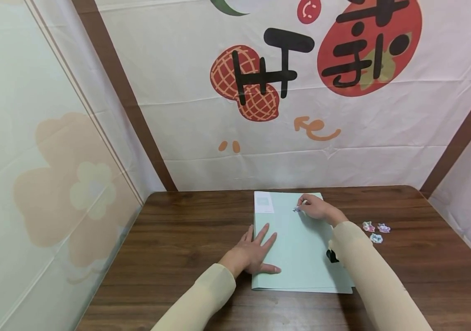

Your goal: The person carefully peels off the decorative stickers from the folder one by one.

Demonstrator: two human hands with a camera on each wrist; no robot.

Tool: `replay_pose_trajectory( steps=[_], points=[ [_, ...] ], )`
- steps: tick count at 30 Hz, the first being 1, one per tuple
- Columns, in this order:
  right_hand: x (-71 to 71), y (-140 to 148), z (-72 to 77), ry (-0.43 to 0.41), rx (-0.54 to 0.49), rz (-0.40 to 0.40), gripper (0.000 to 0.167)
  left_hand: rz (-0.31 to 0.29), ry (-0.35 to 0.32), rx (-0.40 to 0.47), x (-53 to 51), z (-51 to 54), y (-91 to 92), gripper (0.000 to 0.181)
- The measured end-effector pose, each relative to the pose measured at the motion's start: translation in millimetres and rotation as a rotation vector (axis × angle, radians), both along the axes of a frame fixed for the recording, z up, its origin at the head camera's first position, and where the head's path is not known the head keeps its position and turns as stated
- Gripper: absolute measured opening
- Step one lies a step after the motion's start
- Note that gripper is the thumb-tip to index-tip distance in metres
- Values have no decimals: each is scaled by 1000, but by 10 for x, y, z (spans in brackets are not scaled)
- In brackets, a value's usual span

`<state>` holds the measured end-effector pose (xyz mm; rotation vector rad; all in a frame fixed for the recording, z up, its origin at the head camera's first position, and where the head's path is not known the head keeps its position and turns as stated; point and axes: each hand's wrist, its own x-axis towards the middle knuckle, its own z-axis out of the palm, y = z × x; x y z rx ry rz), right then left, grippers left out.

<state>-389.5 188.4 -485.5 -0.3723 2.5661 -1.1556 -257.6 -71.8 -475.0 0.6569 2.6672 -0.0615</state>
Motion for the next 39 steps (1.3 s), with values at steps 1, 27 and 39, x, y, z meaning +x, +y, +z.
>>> replay_pose_trajectory(
  steps=[1,27,39],
  points=[
    [-2,2,4,-3,2,0,14,-2,2,0,1,4,-3,97],
    [40,101,33,-77,-89,-52,28,3,-22,2,-16,0,-8,95],
    [105,114,17,-56,-57,-12,18,4,-12,6,-1,8,-15,97]
  ],
)
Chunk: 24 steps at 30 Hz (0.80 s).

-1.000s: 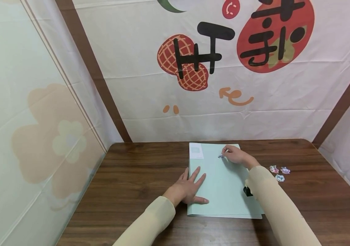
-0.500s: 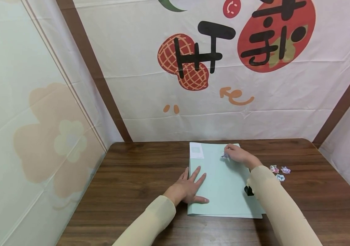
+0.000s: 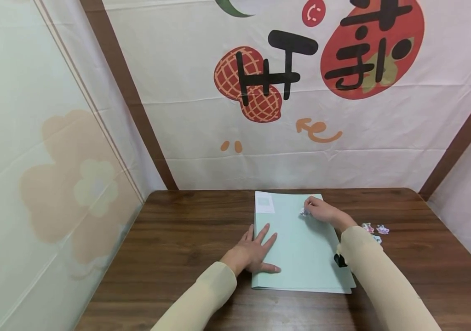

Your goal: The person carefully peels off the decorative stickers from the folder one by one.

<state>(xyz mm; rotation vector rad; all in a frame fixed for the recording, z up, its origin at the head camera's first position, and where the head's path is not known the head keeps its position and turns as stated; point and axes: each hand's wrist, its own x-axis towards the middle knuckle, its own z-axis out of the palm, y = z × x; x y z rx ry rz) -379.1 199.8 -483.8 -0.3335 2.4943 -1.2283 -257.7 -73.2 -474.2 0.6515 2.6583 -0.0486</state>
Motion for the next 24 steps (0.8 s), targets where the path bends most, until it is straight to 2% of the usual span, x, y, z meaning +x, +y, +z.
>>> replay_pose_trajectory(
  steps=[6,13,24],
  points=[
    [58,5,-32,22,27,40,17,1,1,-4,-15,-21,-21,97],
    [117,97,-51,55,35,14,16,6,-20,11,-24,-30,-26,96],
    [208,336,-4,75,21,-14,15,-18,2,24,-27,2,-18,97]
  ],
)
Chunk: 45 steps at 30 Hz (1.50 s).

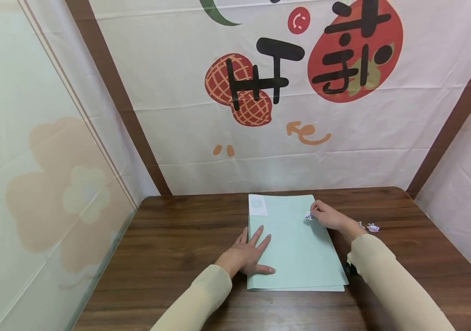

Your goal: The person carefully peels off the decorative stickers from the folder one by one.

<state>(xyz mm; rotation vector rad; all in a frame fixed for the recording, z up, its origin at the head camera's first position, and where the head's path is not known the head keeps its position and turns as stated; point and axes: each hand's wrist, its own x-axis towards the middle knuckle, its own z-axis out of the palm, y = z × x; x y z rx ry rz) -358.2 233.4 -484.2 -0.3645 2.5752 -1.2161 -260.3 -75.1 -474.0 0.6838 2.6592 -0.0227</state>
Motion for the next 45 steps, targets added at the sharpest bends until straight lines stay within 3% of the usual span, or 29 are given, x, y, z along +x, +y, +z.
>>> replay_pose_trajectory(
  steps=[10,21,30,34,41,45],
  points=[
    [92,246,59,62,2,-43,12,-2,-15,2,-13,-12,1,96],
    [197,523,84,33,54,-100,21,8,-25,19,3,-10,2,96],
    [287,709,79,73,83,-129,23,-3,-2,27,13,16,-3,96],
    [304,768,68,70,97,-149,22,-2,-18,32,-7,-9,-14,96],
    [315,831,52,49,62,-168,25,0,-27,41,-93,-149,-30,97],
    [328,864,16,52,60,-174,24,-6,-32,40,-79,-135,-26,96]
  ],
)
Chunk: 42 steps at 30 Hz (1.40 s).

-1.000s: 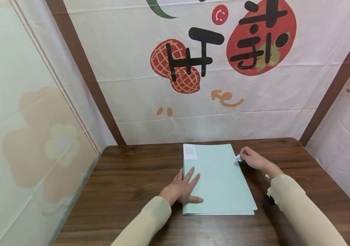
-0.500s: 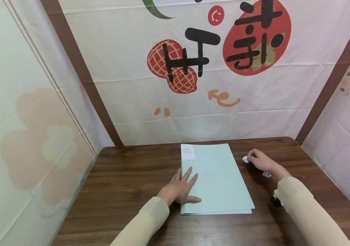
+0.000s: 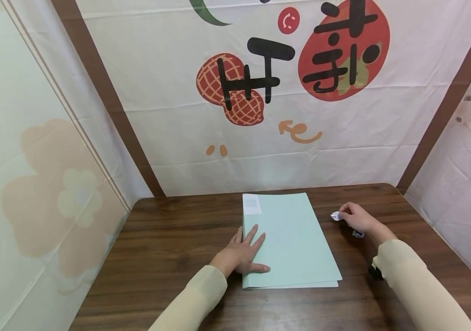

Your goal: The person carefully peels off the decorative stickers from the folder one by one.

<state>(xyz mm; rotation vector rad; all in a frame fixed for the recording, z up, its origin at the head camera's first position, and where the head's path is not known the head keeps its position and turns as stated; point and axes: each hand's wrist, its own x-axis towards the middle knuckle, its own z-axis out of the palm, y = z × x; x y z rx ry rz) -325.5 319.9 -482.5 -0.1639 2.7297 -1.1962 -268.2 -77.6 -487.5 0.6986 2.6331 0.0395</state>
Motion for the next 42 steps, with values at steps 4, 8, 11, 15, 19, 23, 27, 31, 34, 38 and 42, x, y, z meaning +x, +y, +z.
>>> replay_pose_trajectory(
  steps=[4,8,11,15,19,23,27,31,34,38,42],
  points=[
    [10,34,-37,14,12,0,23,-2,3,-1,40,81,6,96],
    [11,58,-62,36,38,-6,22,-4,17,3,70,130,10,95],
    [4,70,-71,47,69,-17,21,-7,10,-6,68,136,15,95],
    [5,76,-78,60,109,-17,21,-6,2,-6,59,125,19,94],
    [22,63,-72,75,120,-8,22,-5,9,9,34,75,16,95],
    [22,56,-81,86,123,-1,23,-5,17,11,30,64,16,96],
    [17,51,-93,82,136,-7,26,-6,13,-3,57,131,26,95],
    [12,50,-103,73,137,-17,28,-5,9,4,35,102,25,95],
    [7,55,-117,69,126,-21,28,-5,10,7,7,62,18,96],
    [-4,56,-135,65,130,-26,30,-7,2,4,-8,33,8,97],
    [-19,55,-144,75,162,-27,33,-7,-3,5,-8,10,-3,97]
  ],
)
